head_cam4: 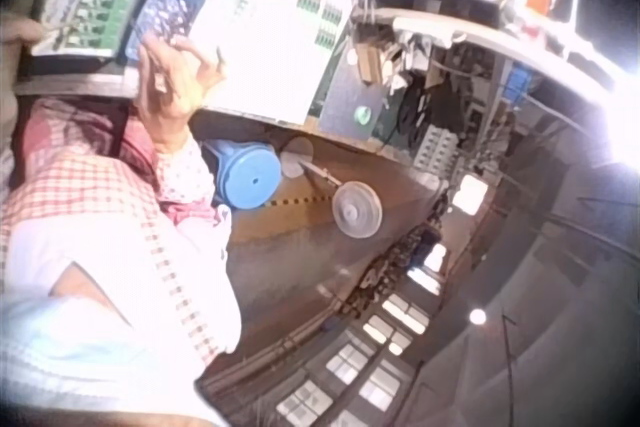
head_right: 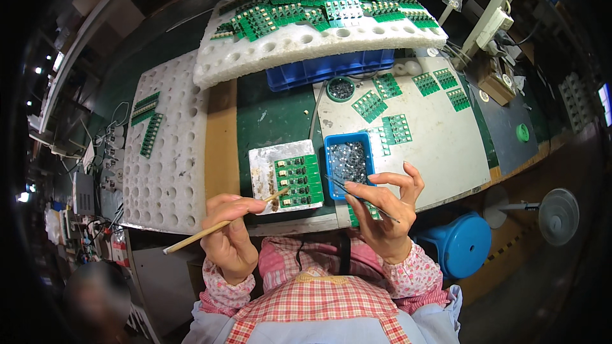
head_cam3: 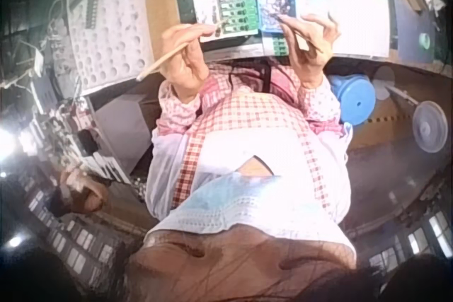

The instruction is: The person places small LED components from a parts container onto circuit boards using tweezers, then secures them with a wooden stick.

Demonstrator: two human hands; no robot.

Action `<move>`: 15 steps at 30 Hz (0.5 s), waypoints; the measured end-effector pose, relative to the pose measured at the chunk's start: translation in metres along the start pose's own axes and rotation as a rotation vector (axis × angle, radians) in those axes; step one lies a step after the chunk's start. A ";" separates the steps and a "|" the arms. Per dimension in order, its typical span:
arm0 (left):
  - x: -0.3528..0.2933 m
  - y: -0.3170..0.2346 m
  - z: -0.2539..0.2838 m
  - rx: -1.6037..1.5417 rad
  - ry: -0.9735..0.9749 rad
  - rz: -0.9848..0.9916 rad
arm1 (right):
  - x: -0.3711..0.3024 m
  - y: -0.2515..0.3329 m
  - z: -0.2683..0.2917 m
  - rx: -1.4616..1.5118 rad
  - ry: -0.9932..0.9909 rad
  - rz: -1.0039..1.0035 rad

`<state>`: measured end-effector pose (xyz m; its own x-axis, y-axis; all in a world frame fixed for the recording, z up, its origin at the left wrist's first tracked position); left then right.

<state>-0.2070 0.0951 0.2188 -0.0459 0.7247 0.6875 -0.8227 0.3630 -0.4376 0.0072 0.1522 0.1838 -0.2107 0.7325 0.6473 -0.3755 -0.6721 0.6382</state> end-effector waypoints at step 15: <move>0.000 0.000 -0.010 0.029 0.026 -0.016 | 0.000 -0.001 0.002 0.043 -0.003 -0.021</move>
<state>-0.2012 0.1011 0.2132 -0.0181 0.7342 0.6787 -0.8393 0.3578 -0.4094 0.0092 0.1527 0.1843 -0.2003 0.7465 0.6346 -0.3406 -0.6603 0.6693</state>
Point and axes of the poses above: each hand's wrist, its own x-axis towards the middle knuckle, its own z-axis out of the back of the hand, y = z × x, the point moved 8 cm from there along x, towards the middle knuckle, and after that the axes turned 15 degrees about x, right-handed, at the moved point
